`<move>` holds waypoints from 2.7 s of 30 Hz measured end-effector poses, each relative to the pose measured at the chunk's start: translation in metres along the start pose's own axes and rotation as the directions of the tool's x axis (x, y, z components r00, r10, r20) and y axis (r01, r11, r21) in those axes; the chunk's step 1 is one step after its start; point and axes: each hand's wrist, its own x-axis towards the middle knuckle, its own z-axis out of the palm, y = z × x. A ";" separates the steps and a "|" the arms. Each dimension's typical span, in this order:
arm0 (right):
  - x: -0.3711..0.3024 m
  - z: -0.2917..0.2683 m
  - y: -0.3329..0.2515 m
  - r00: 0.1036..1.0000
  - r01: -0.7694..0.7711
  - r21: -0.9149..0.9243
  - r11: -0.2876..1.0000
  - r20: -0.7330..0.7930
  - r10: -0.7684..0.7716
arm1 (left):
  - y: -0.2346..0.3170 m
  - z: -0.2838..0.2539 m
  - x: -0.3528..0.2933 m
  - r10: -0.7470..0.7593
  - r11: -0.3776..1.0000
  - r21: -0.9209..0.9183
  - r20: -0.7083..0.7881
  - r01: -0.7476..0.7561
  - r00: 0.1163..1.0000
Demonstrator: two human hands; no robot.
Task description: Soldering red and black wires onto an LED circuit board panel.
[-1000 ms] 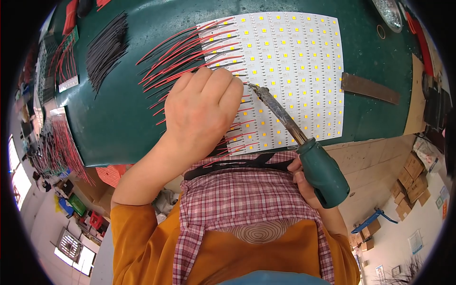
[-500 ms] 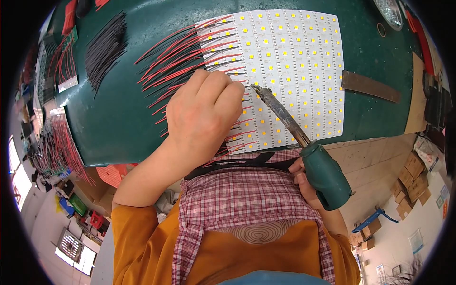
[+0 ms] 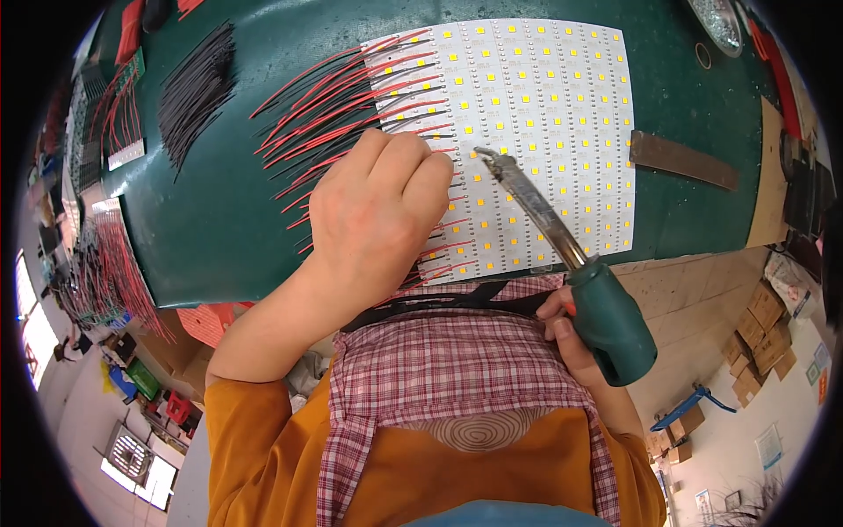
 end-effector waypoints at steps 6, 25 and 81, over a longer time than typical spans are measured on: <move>0.007 -0.004 -0.009 0.998 -0.041 0.383 0.923 -0.019 0.053 | -0.002 0.002 0.002 -0.014 1.000 -0.001 0.012 0.014 1.000; 0.006 0.002 0.010 0.989 0.126 0.498 0.858 -0.135 -0.067 | -0.129 -0.065 0.015 -0.200 0.946 0.205 -0.241 0.251 0.950; 0.013 -0.006 0.005 0.996 0.086 0.365 0.927 -0.030 -0.080 | -0.096 -0.086 -0.007 -0.334 0.359 0.683 0.731 -0.636 0.595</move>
